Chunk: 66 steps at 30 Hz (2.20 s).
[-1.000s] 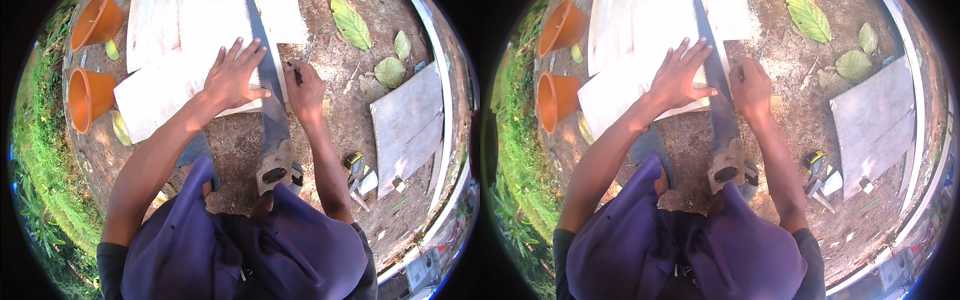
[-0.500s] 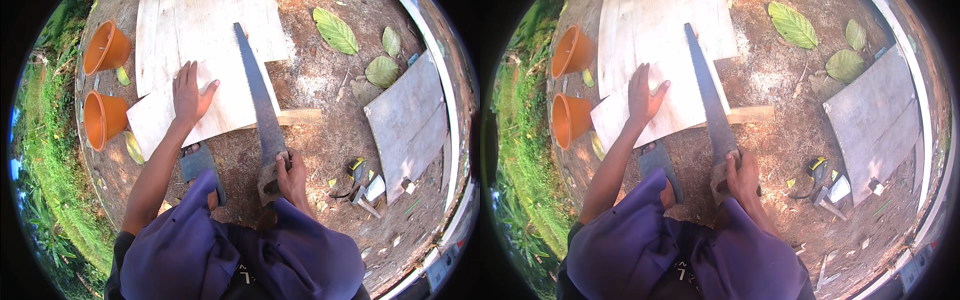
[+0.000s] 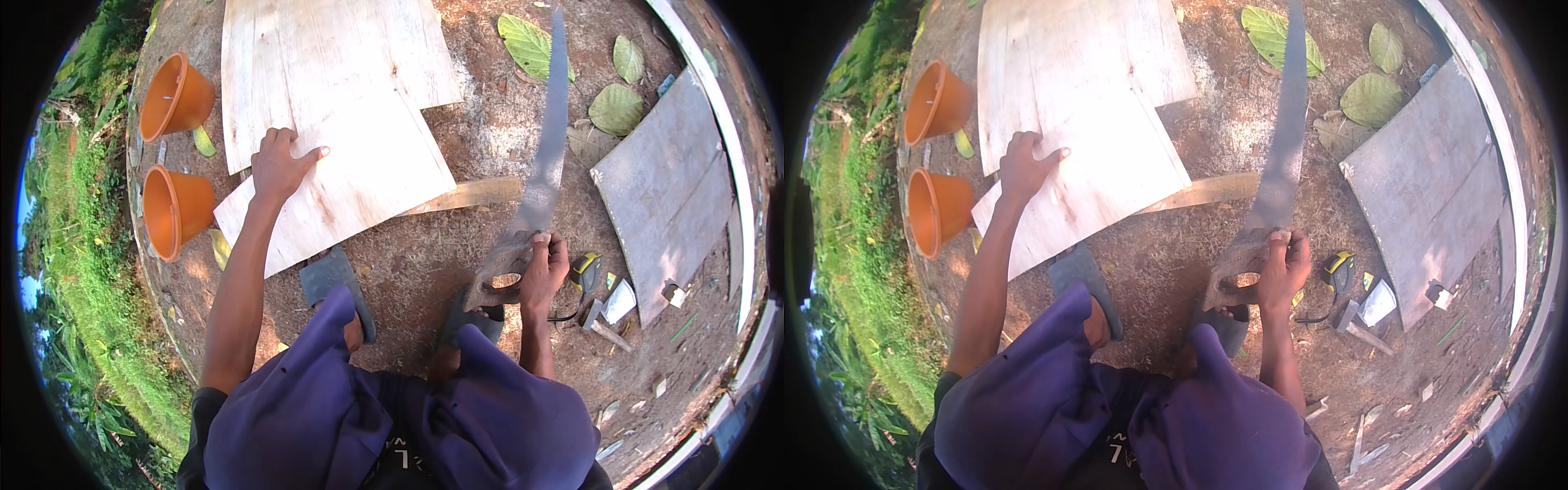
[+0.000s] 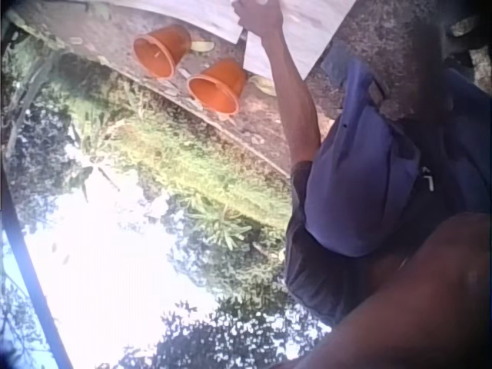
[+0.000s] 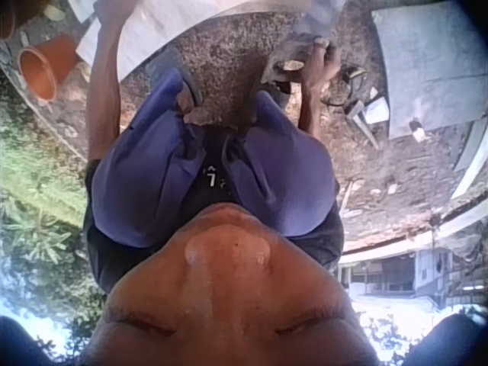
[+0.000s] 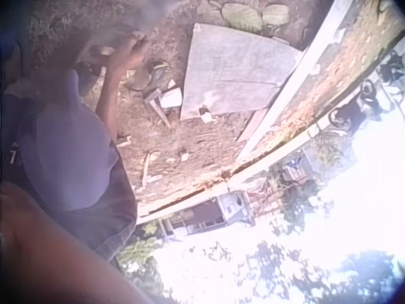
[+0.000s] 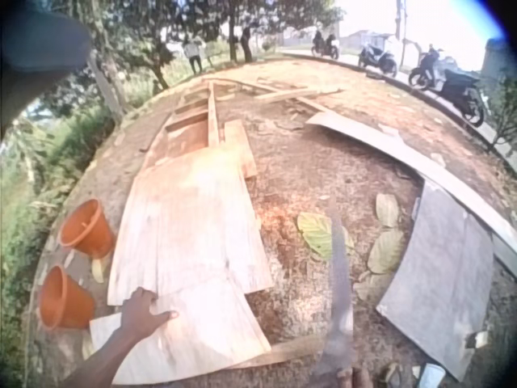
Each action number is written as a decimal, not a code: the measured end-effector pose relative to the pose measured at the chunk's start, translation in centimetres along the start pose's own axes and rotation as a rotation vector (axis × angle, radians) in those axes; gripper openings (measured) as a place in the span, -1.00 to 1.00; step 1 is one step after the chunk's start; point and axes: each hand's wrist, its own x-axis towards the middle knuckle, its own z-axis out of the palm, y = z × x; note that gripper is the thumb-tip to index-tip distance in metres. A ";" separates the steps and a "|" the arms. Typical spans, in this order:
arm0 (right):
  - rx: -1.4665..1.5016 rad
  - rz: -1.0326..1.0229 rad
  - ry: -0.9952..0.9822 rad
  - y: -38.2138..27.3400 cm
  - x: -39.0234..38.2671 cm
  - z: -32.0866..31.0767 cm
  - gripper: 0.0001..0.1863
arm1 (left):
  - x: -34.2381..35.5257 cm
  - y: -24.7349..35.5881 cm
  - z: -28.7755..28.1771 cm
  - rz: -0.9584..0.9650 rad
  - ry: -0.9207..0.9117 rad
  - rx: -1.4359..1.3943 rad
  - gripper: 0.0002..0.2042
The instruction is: The person measures a wooden plank with a tape measure, marks it with a pencil, and then uses a hand saw to cut along the marked line. The cut piece is separated from the main plank.
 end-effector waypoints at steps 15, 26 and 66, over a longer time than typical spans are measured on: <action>0.040 0.062 -0.018 1.5 -1.8 0.4 -0.79 | -2.6 0.7 0.7 -0.014 0.106 -0.039 -0.30; 0.036 0.074 -0.053 0.4 -1.4 0.1 -0.76 | 0.4 -3.2 -6.1 -0.235 0.073 -0.708 -0.41; -0.399 0.018 -0.456 -1.0 -4.9 1.7 -0.64 | 5.8 4.6 0.4 -0.218 0.190 -0.845 -0.22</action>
